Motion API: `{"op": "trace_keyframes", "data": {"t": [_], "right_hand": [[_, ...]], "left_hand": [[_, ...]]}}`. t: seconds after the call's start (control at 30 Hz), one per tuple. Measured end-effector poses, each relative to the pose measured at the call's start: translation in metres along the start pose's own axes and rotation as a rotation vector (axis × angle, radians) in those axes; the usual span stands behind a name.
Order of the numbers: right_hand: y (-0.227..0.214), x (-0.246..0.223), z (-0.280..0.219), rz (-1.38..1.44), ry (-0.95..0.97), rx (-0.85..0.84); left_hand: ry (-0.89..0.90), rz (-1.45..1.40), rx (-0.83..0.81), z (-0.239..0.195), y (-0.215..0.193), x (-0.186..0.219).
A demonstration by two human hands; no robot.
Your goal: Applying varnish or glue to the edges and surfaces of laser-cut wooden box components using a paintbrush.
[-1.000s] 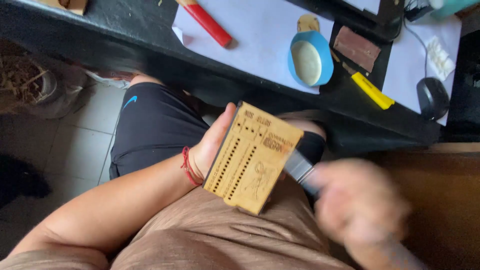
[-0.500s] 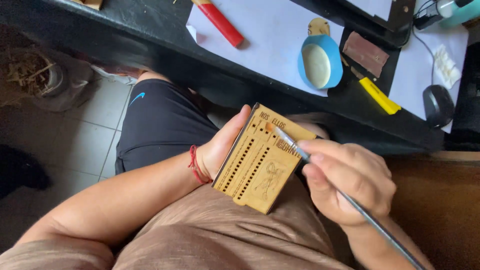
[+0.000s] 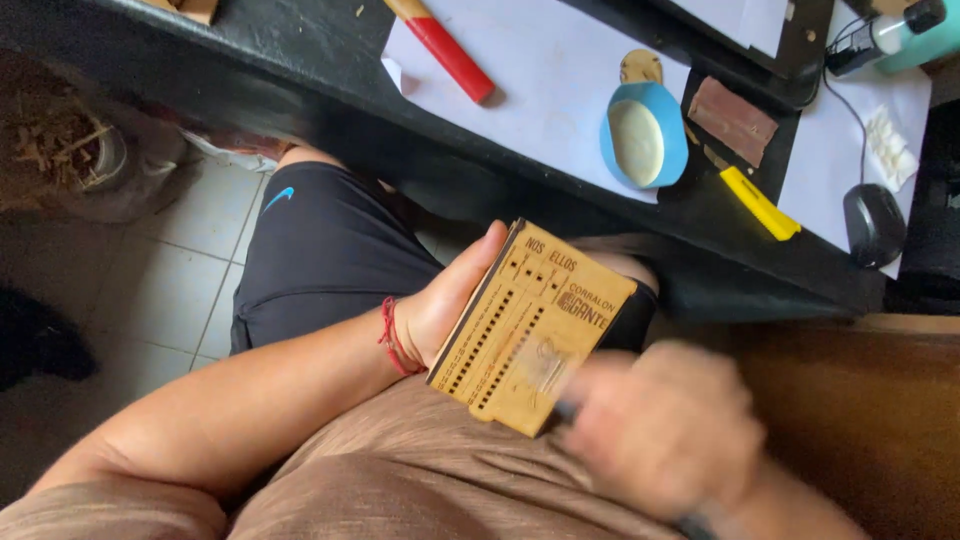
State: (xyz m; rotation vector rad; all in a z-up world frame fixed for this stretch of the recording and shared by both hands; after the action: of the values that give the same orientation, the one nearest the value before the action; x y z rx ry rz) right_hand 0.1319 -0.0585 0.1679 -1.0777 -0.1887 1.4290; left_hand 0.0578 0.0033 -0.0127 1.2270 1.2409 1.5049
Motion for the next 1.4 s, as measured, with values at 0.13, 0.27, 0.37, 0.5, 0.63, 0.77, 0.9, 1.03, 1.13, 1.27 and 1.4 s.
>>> {"op": "trace_keyframes", "data": {"t": [0.13, 0.27, 0.37, 0.5, 0.63, 0.77, 0.9, 1.03, 1.13, 1.27, 1.4], "right_hand": [[-0.007, 0.003, -0.003, -0.140, 0.179, 0.165], [-0.002, 0.002, -0.023, 0.017, 0.231, 0.090], [-0.020, 0.015, -0.002, -0.217, 0.358, 0.326], [0.008, 0.000, -0.008, 0.099, 0.091, 0.104], [-0.005, 0.017, 0.008, -0.056, 0.222, 0.173], [0.008, 0.016, -0.025, 0.067, 0.158, 0.100], [0.014, 0.009, 0.011, 0.090, 0.026, 0.065], [-0.015, 0.026, 0.013, -0.214, 0.234, 0.258], [-0.016, 0.025, -0.003, -0.430, 0.342, 0.176], [-0.082, 0.036, -0.021, -0.374, 0.340, 0.867], [-0.067, 0.029, -0.062, -0.294, 0.281, 1.017]], "left_hand": [[0.016, 0.069, 0.022, 0.002, 0.006, 0.002], [0.012, 0.091, 0.015, 0.001, 0.008, 0.006], [0.050, 0.112, 0.034, 0.004, 0.010, 0.008], [0.034, 0.089, 0.013, 0.006, 0.014, 0.010], [0.015, 0.064, 0.003, 0.004, 0.016, 0.004], [0.016, 0.073, 0.001, 0.003, 0.015, 0.007], [0.011, 0.095, 0.052, 0.002, 0.012, 0.006], [-0.008, 0.048, -0.046, 0.000, 0.018, 0.003], [-0.050, -0.006, -0.040, -0.005, 0.011, -0.002], [-0.144, 0.016, 0.129, -0.013, 0.019, 0.004], [0.236, 0.317, 0.219, -0.010, 0.062, 0.043]]}}
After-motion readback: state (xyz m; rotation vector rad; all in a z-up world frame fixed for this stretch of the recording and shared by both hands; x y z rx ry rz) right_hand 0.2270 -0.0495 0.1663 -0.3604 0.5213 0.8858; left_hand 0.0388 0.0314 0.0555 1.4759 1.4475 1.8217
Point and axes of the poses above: each hand's wrist, its own z-axis towards the middle knuckle, its own y-axis out of the palm, x = y × z, the point moved 6 cm from there along z, towards the middle knuckle, and after that the axes turned 14 degrees about z, right-handed, at the moved point
